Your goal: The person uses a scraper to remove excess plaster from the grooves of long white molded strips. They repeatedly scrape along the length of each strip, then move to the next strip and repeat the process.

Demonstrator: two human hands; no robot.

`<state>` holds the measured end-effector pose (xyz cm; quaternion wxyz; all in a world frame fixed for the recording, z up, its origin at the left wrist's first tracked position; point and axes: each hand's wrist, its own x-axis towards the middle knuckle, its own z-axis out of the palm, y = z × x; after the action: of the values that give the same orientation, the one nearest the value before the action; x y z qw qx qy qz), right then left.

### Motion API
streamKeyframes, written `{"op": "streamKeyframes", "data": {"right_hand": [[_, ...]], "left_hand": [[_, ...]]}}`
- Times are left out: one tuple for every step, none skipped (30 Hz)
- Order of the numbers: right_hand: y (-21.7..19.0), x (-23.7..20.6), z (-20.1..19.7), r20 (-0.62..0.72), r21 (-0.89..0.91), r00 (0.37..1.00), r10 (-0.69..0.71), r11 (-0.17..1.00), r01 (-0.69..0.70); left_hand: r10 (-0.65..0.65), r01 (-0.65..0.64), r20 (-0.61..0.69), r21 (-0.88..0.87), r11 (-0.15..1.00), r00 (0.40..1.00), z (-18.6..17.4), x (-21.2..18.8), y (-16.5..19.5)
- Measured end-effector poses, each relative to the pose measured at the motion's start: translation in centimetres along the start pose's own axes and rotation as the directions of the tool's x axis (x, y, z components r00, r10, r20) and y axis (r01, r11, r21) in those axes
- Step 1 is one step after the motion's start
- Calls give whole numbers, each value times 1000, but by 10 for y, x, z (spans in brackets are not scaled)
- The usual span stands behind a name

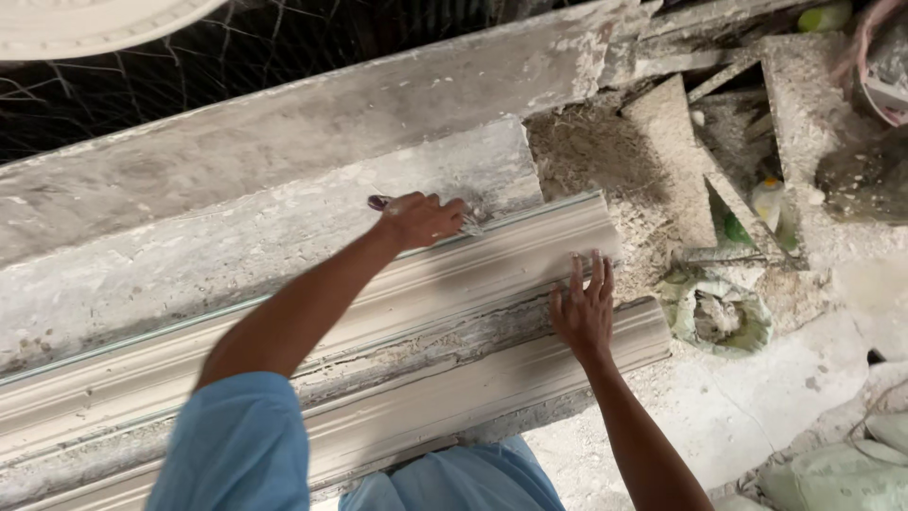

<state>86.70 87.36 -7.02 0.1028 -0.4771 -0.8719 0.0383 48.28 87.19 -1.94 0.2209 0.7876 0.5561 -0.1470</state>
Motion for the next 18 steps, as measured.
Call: {"op": "streamKeyframes", "data": {"right_hand": [[0, -1, 1, 11, 1, 1000, 6, 1000, -6], [0, -1, 1, -13, 1, 1000, -6, 1000, 6], [-1, -2, 1, -36, 0, 999, -20, 1000, 20], [-1, -2, 1, -55, -1, 998, -38, 999, 38], [-3, -2, 1, -33, -1, 999, -23, 1000, 23], [-4, -2, 0, -12, -4, 1000, -6, 1000, 6], [-5, -2, -1, 8, -7, 1000, 10, 1000, -10], [-6, -2, -3, 13, -2, 1000, 9, 1000, -9], [-7, -1, -4, 16, 1, 1000, 14, 1000, -14], [-9, -1, -6, 18, 0, 1000, 19, 1000, -19], [-9, 0, -8, 10, -8, 1000, 16, 1000, -16], [-11, -1, -10, 5, -9, 1000, 16, 1000, -16], [-10, 0, -11, -7, -13, 1000, 16, 1000, -16], [-11, 0, -12, -8, -6, 1000, 22, 1000, -22], [-11, 0, -13, -6, 0, 1000, 22, 1000, -22], [-12, 0, -13, 1, 13, 1000, 22, 1000, -22], [-12, 0, -12, 7, 21, 999, 33, 999, -33], [-12, 0, -12, 15, 28, 999, 45, 999, -45]], "left_hand": [[37, -40, 38, 88, 995, 999, -2, -9, -3], [68, -81, 74, 177, 981, 995, -3, -20, -7], [94, -121, 113, 260, 958, 989, -4, -31, -10], [78, -103, 120, 216, 971, 990, -5, -38, -11], [63, -85, 126, 175, 981, 990, -5, -41, -11], [52, -70, 131, 135, 988, 990, -6, -40, -9], [75, -88, 92, 146, 985, 993, -7, -33, -5], [98, -106, 55, 158, 982, 994, -9, -23, 0], [128, -129, 18, 174, 976, 992, -12, -7, 8], [136, -134, -3, 163, 977, 991, -15, 12, 16], [140, -135, -24, 150, 979, 990, -18, 24, 21], [142, -136, -37, 138, 981, 989, -20, 33, 25], [151, -140, -73, 136, 981, 986, -23, 40, 27], [161, -145, -112, 135, 980, 981, -25, 42, 28], [166, -147, -154, 130, 981, 974, -27, 41, 28], [96, -93, -111, 31, 995, 989, -27, 37, 26], [33, -37, -60, -65, 997, 998, -28, 33, 26], [-25, 24, -3, -159, 987, 1000, -29, 29, 25]]}}
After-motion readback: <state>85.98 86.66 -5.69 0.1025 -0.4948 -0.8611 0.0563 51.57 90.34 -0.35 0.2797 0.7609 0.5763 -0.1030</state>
